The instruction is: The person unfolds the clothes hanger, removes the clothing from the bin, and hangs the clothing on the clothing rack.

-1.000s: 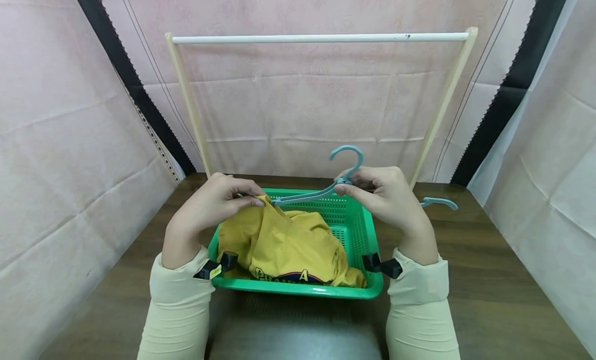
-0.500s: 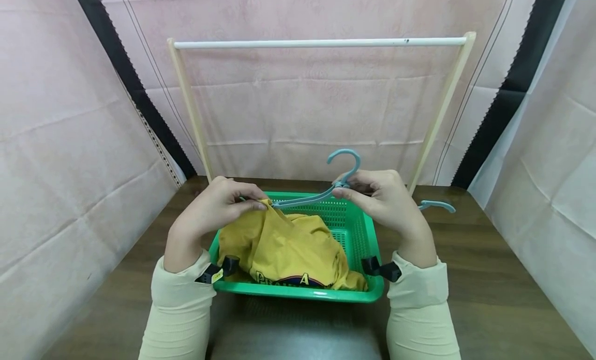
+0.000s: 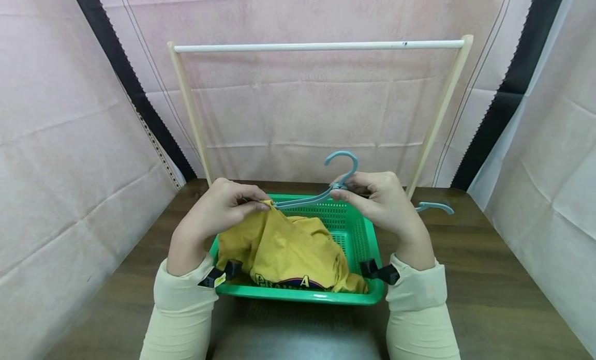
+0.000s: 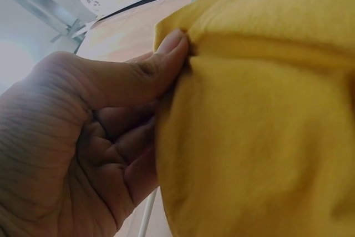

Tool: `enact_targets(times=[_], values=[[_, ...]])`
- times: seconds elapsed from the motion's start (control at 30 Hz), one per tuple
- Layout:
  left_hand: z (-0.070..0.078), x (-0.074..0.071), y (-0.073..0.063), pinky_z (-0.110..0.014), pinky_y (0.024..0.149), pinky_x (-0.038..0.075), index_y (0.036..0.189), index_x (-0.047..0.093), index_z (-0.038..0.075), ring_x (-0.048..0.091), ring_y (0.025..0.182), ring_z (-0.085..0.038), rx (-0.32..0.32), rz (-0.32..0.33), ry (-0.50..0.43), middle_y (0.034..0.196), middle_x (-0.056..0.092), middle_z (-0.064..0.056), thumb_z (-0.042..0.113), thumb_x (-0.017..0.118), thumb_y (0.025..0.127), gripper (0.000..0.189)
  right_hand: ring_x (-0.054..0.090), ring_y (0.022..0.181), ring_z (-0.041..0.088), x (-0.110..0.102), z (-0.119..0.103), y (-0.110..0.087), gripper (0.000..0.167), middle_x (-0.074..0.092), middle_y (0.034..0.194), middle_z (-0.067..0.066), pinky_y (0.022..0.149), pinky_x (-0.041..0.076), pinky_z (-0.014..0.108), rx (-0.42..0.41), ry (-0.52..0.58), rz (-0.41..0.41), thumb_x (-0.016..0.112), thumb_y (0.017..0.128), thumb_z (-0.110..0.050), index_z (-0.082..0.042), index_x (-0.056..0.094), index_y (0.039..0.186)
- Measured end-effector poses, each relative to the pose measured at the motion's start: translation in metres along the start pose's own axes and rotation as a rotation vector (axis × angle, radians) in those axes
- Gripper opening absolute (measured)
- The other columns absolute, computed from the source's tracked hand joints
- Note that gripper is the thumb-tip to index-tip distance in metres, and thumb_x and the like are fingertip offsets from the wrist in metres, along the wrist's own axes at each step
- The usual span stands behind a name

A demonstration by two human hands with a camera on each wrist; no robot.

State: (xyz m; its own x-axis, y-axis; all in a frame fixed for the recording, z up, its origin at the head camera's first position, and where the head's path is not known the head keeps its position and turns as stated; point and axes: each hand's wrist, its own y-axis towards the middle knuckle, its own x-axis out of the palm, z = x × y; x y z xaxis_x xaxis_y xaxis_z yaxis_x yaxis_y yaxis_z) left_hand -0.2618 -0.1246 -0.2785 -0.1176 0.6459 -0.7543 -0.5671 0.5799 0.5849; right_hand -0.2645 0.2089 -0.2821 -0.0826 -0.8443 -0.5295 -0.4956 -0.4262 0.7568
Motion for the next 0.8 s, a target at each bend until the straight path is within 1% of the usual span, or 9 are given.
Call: enact_targets(times=[0.1,0.23,0.33,0.43,0.47,0.57,0.67,0.73,0.8], values=[[0.000,0.002,0.000,-0.023,0.044,0.034,0.092,0.080,0.020,0.044,0.048,0.001,0.001,0.040,0.057,0.083,0.073,0.014,0.015,0.076,0.092,0.006,0.061,0.058,0.006,0.001,0.000,0.000,0.034,0.072,0.078,-0.008,0.049,0.044,0.019,-0.010,0.008,-0.002,0.080,0.077,0.014,-0.011,0.078,0.099],[0.001,0.004,0.000,-0.023,0.044,0.036,0.093,0.080,0.018,0.046,0.050,0.001,-0.005,0.116,0.117,0.081,0.073,0.011,0.015,0.075,0.093,0.006,0.068,0.066,0.007,0.001,-0.001,0.000,0.033,0.074,0.080,-0.004,0.055,0.050,0.019,-0.036,0.033,-0.014,0.077,0.079,0.014,-0.010,0.077,0.101],[0.001,0.004,0.001,-0.024,0.045,0.038,0.094,0.079,0.017,0.048,0.051,0.000,-0.010,0.160,0.117,0.082,0.074,0.009,0.014,0.074,0.093,0.006,0.070,0.070,0.009,0.000,-0.002,0.001,0.033,0.074,0.081,-0.001,0.058,0.053,0.020,-0.049,0.058,-0.031,0.076,0.080,0.015,-0.009,0.077,0.102],[0.001,0.005,0.001,-0.023,0.046,0.038,0.094,0.079,0.017,0.047,0.050,0.000,0.003,0.178,0.082,0.083,0.074,0.010,0.013,0.075,0.092,0.006,0.070,0.070,0.008,0.001,-0.003,0.002,0.033,0.074,0.081,-0.002,0.055,0.051,0.020,-0.046,0.062,-0.031,0.075,0.080,0.015,-0.010,0.077,0.102],[0.002,0.006,0.001,-0.023,0.046,0.037,0.094,0.079,0.017,0.046,0.050,0.000,0.017,0.183,0.070,0.084,0.074,0.010,0.013,0.076,0.092,0.006,0.070,0.070,0.008,0.001,-0.003,0.002,0.033,0.074,0.081,-0.004,0.055,0.050,0.020,-0.044,0.061,-0.027,0.075,0.080,0.015,-0.010,0.077,0.102],[0.004,0.009,0.005,-0.022,0.048,0.039,0.094,0.079,0.016,0.048,0.052,0.000,0.080,0.179,0.018,0.085,0.075,0.010,0.010,0.075,0.092,0.007,0.068,0.066,0.007,0.004,-0.004,0.003,0.033,0.074,0.081,-0.006,0.053,0.048,0.019,-0.036,0.045,-0.012,0.076,0.080,0.015,-0.010,0.077,0.101],[0.007,0.014,0.009,-0.020,0.049,0.041,0.093,0.079,0.014,0.049,0.053,0.001,0.127,0.155,-0.016,0.085,0.075,0.009,0.008,0.074,0.092,0.008,0.064,0.062,0.006,0.008,-0.005,0.004,0.033,0.073,0.080,-0.006,0.052,0.048,0.019,-0.036,0.020,-0.003,0.078,0.079,0.014,-0.011,0.077,0.101],[0.009,0.017,0.011,-0.019,0.051,0.042,0.093,0.079,0.014,0.050,0.055,0.002,0.125,0.127,-0.031,0.086,0.074,0.009,0.009,0.073,0.093,0.007,0.061,0.059,0.005,0.010,-0.007,0.005,0.032,0.072,0.080,-0.008,0.050,0.046,0.019,-0.033,-0.001,-0.002,0.079,0.079,0.012,-0.012,0.077,0.100],[0.011,0.018,0.012,-0.019,0.052,0.044,0.094,0.079,0.015,0.052,0.056,0.003,0.103,0.096,-0.039,0.087,0.074,0.010,0.014,0.074,0.094,0.006,0.059,0.058,0.005,0.010,-0.007,0.005,0.033,0.072,0.080,-0.010,0.050,0.045,0.019,-0.046,-0.011,-0.005,0.080,0.078,0.011,-0.013,0.077,0.101]])
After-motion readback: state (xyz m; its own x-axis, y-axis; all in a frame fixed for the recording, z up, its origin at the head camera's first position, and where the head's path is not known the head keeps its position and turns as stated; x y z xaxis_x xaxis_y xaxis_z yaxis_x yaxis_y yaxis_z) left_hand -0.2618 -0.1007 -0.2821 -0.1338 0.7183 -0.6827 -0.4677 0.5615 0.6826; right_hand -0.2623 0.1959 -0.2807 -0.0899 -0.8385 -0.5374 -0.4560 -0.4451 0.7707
